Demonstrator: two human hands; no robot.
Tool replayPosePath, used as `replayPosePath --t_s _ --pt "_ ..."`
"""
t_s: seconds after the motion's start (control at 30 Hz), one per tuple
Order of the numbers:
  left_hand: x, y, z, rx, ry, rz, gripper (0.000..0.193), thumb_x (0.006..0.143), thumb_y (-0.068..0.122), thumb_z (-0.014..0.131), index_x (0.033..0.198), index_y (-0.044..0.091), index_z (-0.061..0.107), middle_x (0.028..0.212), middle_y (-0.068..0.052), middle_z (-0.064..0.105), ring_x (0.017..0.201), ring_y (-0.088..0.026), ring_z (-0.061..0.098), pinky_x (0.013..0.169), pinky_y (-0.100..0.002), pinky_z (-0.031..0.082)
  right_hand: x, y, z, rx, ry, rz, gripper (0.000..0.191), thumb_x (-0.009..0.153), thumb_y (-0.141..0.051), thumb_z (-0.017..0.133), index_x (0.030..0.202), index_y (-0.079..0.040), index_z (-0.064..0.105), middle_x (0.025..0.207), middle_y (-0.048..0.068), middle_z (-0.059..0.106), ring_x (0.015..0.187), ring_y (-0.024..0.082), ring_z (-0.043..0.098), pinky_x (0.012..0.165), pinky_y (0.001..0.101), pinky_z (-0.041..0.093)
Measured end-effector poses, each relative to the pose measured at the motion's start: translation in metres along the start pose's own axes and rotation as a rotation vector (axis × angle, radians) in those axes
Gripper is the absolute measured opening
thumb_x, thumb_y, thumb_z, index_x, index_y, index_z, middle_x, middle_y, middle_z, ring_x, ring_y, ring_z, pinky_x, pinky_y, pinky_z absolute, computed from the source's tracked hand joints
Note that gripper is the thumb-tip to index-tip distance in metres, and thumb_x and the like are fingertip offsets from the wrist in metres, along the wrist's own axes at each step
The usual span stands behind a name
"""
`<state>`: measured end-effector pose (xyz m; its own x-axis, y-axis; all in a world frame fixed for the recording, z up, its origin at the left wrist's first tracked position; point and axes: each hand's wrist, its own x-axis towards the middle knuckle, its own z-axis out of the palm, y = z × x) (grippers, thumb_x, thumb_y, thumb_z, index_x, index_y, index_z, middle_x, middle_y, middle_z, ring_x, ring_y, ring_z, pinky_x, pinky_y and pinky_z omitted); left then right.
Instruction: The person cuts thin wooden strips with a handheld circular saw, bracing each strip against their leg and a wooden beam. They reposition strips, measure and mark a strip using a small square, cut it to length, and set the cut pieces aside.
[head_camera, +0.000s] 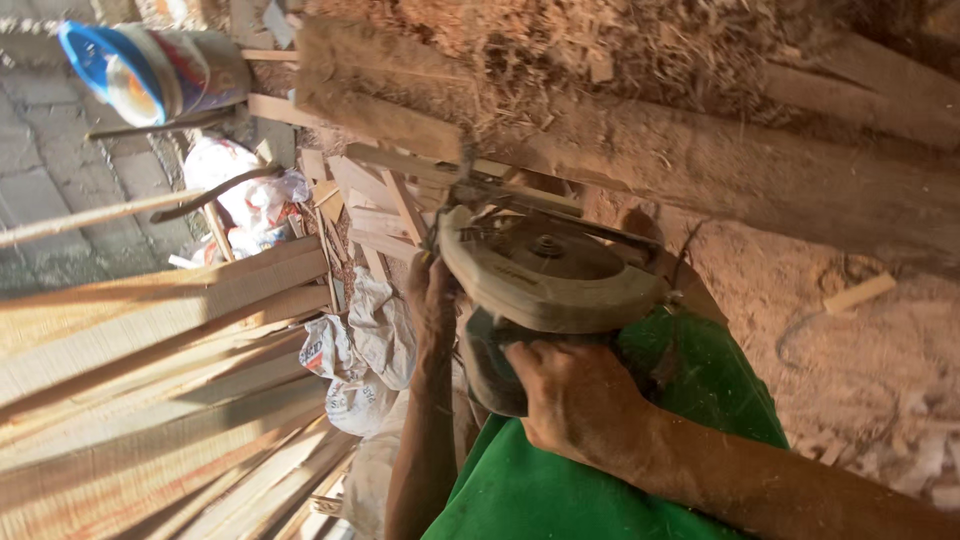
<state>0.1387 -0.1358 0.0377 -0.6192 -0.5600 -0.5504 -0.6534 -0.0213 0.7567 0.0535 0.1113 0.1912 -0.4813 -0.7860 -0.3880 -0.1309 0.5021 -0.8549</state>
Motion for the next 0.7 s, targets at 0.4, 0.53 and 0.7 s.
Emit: replayPosePath --t_s 0.4,0.53,0.7 --pt "0.012 -0.019 -0.037 -0.062 -0.048 0.144 0.029 0.107 0.027 0.056 0.112 0.0 0.064 0.095 -0.006 0.07 0.083 -0.012 0.062 0.073 -0.026 0.051 0.009 -0.009 0.017 0.0 0.0 -0.066 0.019 0.081 -0.01 0.068 0.094 0.0 0.059 0.074 0.014 0.066 0.065 0.027 0.071 0.054 0.0421 0.059" --pt "0.022 -0.03 -0.05 -0.095 -0.045 0.211 0.028 0.109 0.026 0.058 0.114 0.0 0.064 0.1 -0.006 0.07 0.088 -0.011 0.062 0.078 -0.026 0.051 0.018 -0.013 0.018 0.021 0.024 -0.067 0.022 0.078 -0.011 0.071 0.094 0.0 0.06 0.074 0.014 0.066 0.067 0.028 0.071 0.053 0.0437 0.059" --pt "0.033 -0.03 -0.064 0.0 -0.035 0.194 0.028 0.107 0.027 0.058 0.113 0.0 0.065 0.099 -0.005 0.071 0.088 -0.011 0.063 0.078 -0.025 0.053 0.029 -0.015 0.018 -0.004 0.029 -0.116 0.031 0.078 -0.019 0.075 0.095 0.003 0.06 0.072 0.016 0.065 0.065 0.028 0.07 0.053 0.0436 0.058"
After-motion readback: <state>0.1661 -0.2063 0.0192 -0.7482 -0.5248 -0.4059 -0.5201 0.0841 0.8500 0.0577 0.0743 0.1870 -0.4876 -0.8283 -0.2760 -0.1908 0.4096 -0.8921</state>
